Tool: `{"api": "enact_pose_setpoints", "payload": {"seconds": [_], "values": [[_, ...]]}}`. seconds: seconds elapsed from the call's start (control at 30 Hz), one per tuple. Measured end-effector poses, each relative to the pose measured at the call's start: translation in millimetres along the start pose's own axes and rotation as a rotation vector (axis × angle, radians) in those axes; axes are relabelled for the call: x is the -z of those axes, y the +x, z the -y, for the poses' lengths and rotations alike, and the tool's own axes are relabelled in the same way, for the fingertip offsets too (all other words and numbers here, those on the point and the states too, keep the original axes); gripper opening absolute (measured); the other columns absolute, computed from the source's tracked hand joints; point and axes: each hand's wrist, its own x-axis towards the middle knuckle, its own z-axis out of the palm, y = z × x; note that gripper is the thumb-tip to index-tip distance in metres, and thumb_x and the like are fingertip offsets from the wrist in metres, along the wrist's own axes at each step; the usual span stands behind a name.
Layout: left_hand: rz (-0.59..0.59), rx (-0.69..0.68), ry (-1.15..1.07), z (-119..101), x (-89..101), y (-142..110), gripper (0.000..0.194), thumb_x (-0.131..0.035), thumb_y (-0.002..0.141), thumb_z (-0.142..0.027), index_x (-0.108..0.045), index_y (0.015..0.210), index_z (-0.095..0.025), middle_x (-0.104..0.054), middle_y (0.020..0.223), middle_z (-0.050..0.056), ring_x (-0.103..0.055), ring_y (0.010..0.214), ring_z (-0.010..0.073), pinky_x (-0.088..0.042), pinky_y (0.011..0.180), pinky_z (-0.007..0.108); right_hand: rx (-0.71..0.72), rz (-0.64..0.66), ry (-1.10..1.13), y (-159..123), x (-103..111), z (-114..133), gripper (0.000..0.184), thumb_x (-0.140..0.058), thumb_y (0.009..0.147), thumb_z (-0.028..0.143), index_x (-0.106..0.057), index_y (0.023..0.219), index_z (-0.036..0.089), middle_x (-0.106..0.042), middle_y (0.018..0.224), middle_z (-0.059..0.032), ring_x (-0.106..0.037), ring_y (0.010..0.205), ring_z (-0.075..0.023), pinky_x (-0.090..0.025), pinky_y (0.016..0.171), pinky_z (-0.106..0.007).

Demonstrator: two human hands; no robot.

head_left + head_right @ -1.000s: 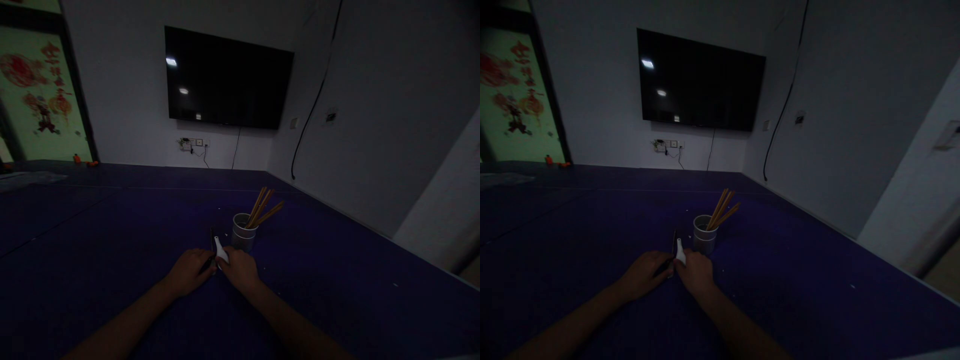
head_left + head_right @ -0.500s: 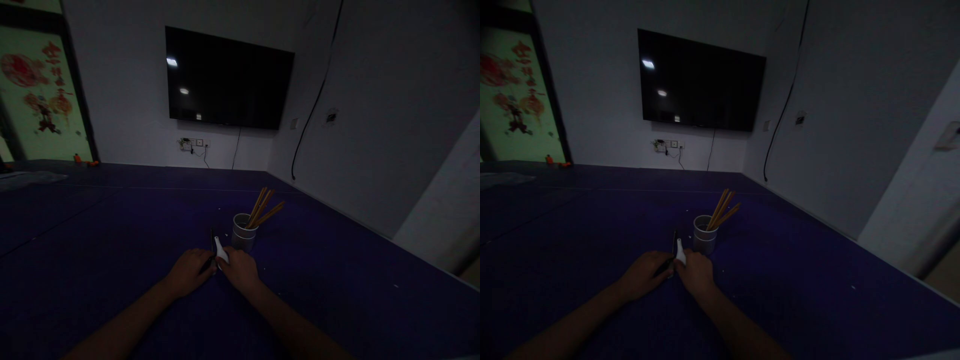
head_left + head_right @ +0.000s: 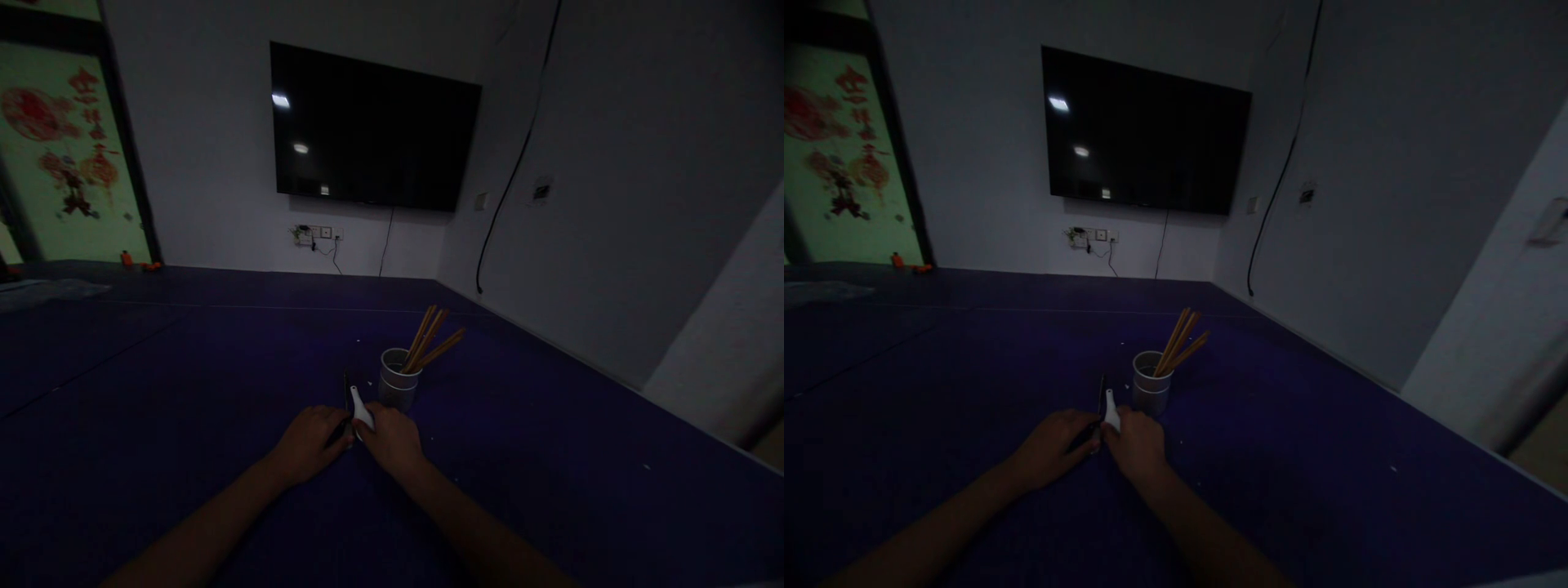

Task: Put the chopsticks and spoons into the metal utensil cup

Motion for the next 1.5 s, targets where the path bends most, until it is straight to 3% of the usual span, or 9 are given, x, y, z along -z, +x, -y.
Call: {"api": "enact_pose_setpoints", "payload": {"seconds": [1.5], "values": [[0.011,0.01,0.01,2.6,-3.1,-0.6,0.032,-0.044,0.088,-0.039,-0.054,0.111,-0.019,-0.064,0.107,0.008,-0.059,0.097,0.0236,-0.044,0.081,0.036,0.015,0.011,-0.029,-0.7,0.6,-0.2,0.037,-0.043,0.088,0.044,-0.059,0.112,0.021,-0.069,0.097,-0.0093,-0.064,0.09,-0.0239,-0.043,0.072,-0.03]]}}
